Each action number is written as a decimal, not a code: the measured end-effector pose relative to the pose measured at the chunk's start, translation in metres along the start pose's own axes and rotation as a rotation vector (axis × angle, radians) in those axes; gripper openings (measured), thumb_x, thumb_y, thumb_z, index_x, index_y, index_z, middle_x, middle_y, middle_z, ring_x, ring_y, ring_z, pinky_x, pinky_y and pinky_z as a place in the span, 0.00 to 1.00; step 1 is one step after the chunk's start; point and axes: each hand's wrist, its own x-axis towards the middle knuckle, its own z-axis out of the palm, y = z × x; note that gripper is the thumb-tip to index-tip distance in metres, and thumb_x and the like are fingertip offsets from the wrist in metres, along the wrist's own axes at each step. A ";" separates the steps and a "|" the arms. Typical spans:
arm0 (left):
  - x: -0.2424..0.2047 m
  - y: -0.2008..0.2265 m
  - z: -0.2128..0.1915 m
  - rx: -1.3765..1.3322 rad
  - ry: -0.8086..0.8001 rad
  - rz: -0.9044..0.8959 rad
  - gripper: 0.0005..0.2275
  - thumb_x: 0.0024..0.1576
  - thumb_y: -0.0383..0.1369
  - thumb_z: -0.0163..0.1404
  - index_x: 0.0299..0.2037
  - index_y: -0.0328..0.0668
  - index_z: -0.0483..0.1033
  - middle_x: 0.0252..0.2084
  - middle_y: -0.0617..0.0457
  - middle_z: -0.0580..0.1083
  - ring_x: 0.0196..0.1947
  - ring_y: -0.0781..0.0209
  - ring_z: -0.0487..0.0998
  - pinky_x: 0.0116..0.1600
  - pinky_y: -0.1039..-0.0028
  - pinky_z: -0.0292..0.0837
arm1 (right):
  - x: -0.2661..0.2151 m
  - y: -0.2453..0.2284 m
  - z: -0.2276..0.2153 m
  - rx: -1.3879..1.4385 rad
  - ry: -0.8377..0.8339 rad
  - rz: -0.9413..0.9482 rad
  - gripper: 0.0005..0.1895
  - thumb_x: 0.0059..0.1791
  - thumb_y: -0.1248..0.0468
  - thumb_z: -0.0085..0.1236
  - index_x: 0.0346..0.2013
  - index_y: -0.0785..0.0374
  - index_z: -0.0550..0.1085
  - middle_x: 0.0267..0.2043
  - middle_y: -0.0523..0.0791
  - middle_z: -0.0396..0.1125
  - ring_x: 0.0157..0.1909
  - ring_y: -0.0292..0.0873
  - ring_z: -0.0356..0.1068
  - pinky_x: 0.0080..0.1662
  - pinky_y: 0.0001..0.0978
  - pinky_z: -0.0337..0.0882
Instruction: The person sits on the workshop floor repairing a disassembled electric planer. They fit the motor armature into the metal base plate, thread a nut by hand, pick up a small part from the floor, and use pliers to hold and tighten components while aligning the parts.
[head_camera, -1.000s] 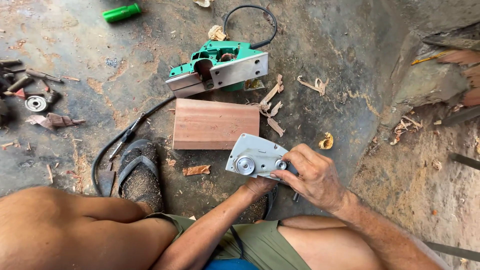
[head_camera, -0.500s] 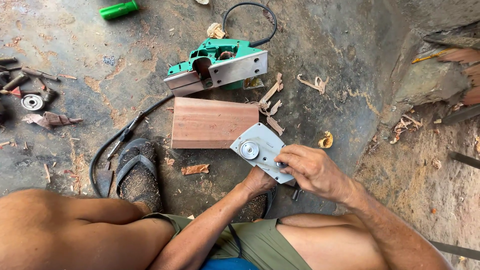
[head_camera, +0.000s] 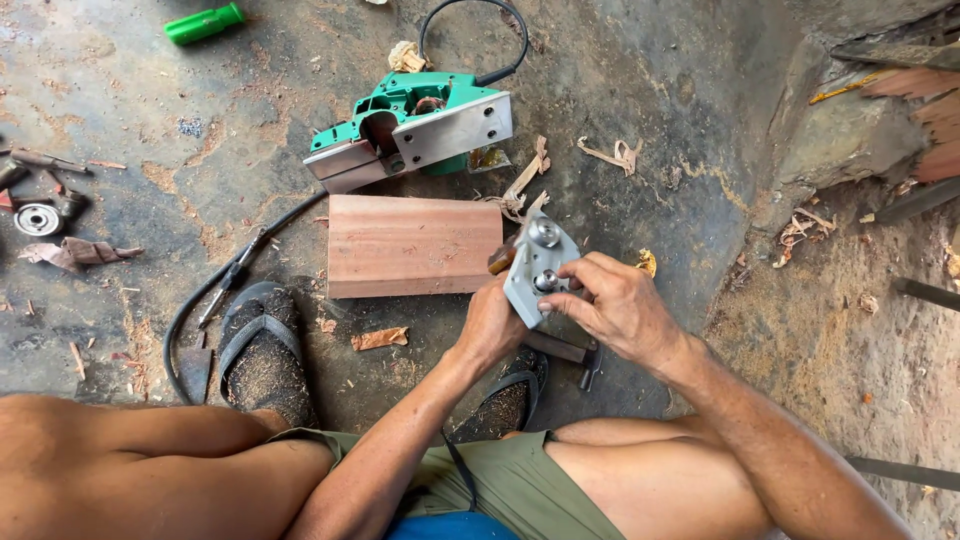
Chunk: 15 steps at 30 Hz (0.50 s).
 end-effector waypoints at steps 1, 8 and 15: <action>0.001 -0.002 0.001 0.000 0.001 0.000 0.16 0.53 0.31 0.58 0.51 0.37 0.76 0.45 0.40 0.80 0.45 0.43 0.82 0.49 0.59 0.78 | 0.000 0.005 0.003 0.000 0.000 -0.001 0.21 0.45 0.52 0.67 0.43 0.65 0.77 0.35 0.47 0.71 0.30 0.42 0.73 0.32 0.36 0.73; 0.005 0.003 -0.001 0.235 0.018 0.083 0.20 0.46 0.23 0.54 0.51 0.35 0.76 0.46 0.36 0.78 0.43 0.36 0.80 0.48 0.52 0.76 | -0.001 0.019 0.002 0.184 -0.085 0.146 0.12 0.47 0.64 0.65 0.43 0.63 0.79 0.37 0.45 0.75 0.36 0.37 0.75 0.41 0.31 0.75; 0.008 -0.005 0.003 0.457 -0.095 0.023 0.12 0.47 0.24 0.55 0.42 0.29 0.75 0.39 0.36 0.77 0.41 0.37 0.80 0.46 0.51 0.76 | 0.000 0.049 0.012 0.704 -0.167 0.305 0.20 0.43 0.65 0.66 0.49 0.62 0.75 0.44 0.45 0.74 0.42 0.33 0.74 0.45 0.28 0.77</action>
